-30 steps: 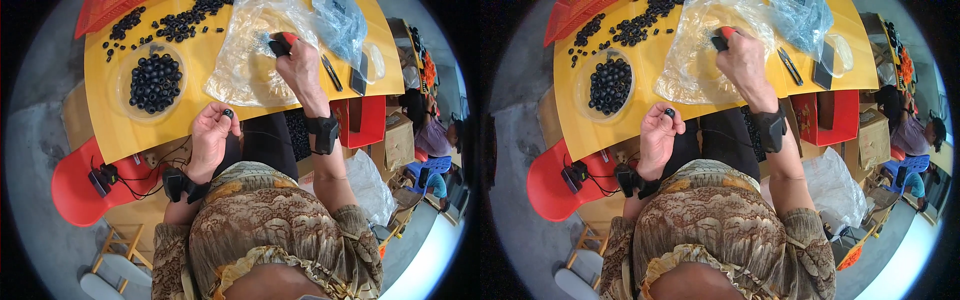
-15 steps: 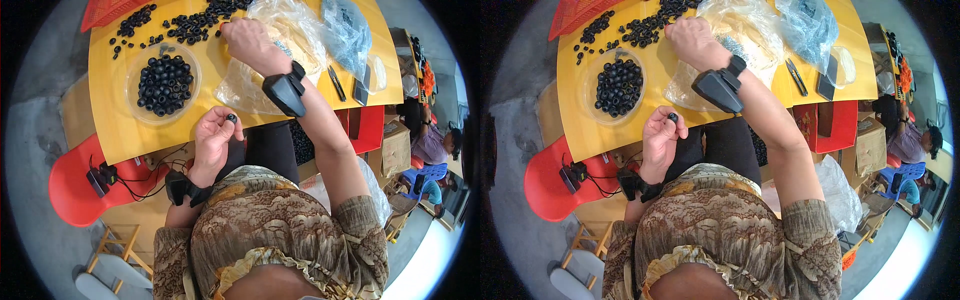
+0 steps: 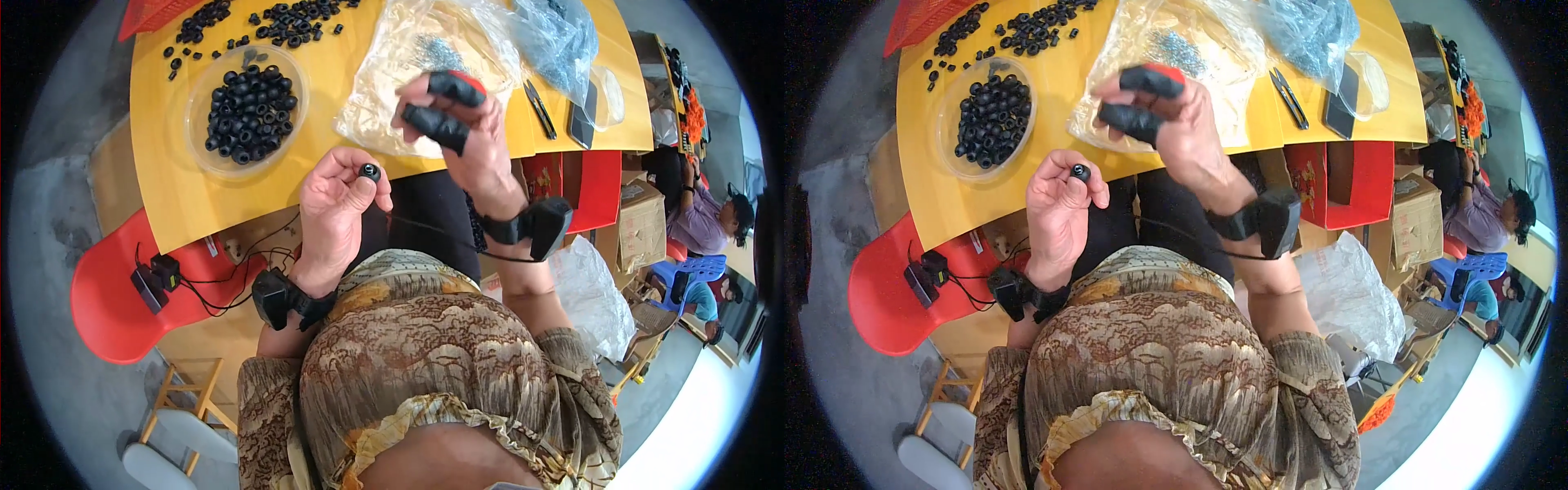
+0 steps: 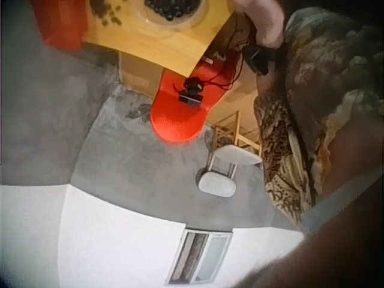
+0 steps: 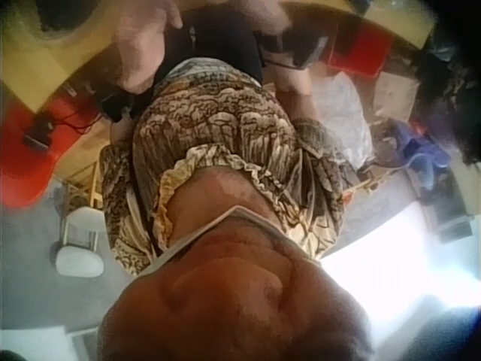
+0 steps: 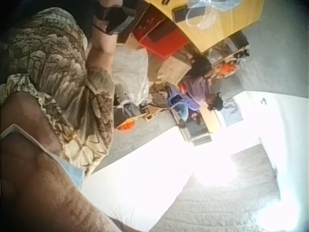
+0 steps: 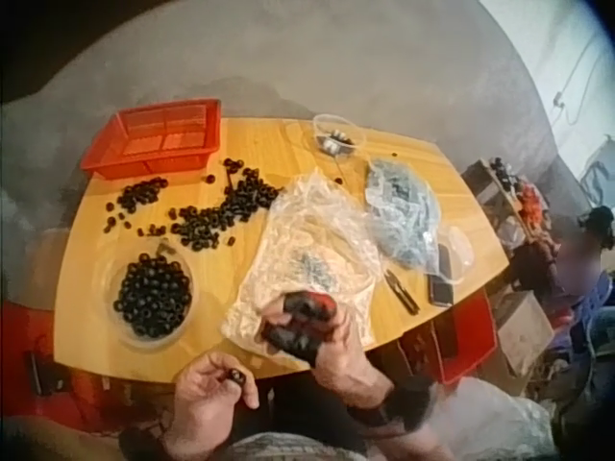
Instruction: The person assembles rubber components by inserting small metal pieces into black rubber parts by hand.
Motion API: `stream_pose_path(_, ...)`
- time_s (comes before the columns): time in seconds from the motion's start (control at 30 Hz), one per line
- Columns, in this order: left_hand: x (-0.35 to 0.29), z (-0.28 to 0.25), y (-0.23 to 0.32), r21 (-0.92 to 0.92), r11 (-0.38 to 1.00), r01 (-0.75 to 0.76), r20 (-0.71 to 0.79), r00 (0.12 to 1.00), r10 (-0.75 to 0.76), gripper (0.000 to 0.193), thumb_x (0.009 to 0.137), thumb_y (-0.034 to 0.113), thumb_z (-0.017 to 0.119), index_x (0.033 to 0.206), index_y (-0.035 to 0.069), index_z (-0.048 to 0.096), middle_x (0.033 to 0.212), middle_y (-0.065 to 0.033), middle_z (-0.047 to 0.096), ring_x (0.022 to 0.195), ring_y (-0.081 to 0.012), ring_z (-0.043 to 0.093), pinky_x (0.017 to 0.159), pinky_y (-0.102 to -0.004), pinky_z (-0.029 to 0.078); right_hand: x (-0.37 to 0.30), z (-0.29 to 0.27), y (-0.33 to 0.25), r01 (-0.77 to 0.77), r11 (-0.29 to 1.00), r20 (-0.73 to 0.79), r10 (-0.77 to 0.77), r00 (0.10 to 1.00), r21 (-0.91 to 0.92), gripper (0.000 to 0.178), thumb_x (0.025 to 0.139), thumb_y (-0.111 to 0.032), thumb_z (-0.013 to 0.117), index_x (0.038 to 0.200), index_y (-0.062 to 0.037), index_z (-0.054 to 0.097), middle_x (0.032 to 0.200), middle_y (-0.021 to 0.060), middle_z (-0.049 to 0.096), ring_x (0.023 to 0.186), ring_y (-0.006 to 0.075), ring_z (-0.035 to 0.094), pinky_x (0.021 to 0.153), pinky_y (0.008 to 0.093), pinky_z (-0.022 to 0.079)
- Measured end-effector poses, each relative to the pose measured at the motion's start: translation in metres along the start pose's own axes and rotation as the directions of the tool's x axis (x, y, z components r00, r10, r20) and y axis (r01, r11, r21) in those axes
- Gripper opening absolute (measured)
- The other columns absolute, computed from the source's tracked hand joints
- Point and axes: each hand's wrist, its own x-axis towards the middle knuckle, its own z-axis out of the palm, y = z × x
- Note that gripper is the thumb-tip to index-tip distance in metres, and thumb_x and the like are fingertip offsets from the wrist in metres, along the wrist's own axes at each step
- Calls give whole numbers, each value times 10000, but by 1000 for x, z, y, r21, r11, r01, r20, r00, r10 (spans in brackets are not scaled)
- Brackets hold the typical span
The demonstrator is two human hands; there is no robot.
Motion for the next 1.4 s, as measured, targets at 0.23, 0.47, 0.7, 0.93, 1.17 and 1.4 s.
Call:
stream_pose_path(0.23, -10, 14, -2, 72, 997, 12, 32, 999, -14, 198, 820, 109, 619, 923, -16, 504, 771, -83, 580, 639, -132, 549, 613, -232, 461, -51, -7, 15, -14, 999, 39, 13, 999, 30, 139, 745, -83, 644, 821, 16, 584, 766, 82, 558, 706, 136, 533, 609, 232, 421)
stream_pose_path(0.47, -21, 24, -4, 179, 984, 7, 91, 996, -23, 178, 828, 61, 599, 947, -34, 507, 798, -85, 589, 699, -110, 571, 646, -222, 494, -73, -4, 1, 33, 996, 60, -38, 997, 80, 129, 750, 75, 614, 857, 18, 570, 805, 59, 551, 708, 142, 592, 626, 255, 480)
stream_pose_path(0.7, -16, 12, -2, 243, 970, 5, 118, 992, -34, 166, 824, 13, 587, 957, -46, 506, 820, -75, 582, 717, -104, 576, 658, -220, 497, -74, -1, 11, 100, 992, 41, -97, 994, -76, 138, 753, 98, 591, 866, 23, 567, 832, 73, 541, 715, 141, 588, 640, 246, 487)
stream_pose_path(0.93, -17, 12, 1, 343, 939, -2, 116, 992, -41, 162, 822, 1, 584, 955, -53, 508, 821, -66, 579, 707, -98, 575, 662, -214, 493, -77, -2, 11, 128, 968, 48, -120, 992, -214, 160, 744, 117, 577, 870, 18, 573, 858, 69, 540, 729, 140, 583, 650, 252, 494)
stream_pose_path(1.17, -19, 16, 0, 481, 875, -63, 137, 991, -4, 101, 816, -26, 573, 903, -51, 529, 798, -47, 591, 695, -64, 557, 643, -186, 467, -81, -6, 7, 183, 901, 84, -163, 983, -394, 171, 717, 121, 584, 844, 7, 588, 843, 62, 557, 731, 134, 583, 641, 243, 485)
stream_pose_path(1.4, -25, 25, -1, 577, 809, -112, 132, 990, 43, 92, 796, -50, 577, 880, -43, 540, 750, -21, 582, 666, -38, 528, 621, -169, 441, -86, -6, -2, 249, 818, 101, -230, 968, -518, 212, 671, 122, 605, 829, -19, 608, 819, 64, 576, 729, 147, 593, 617, 247, 481)
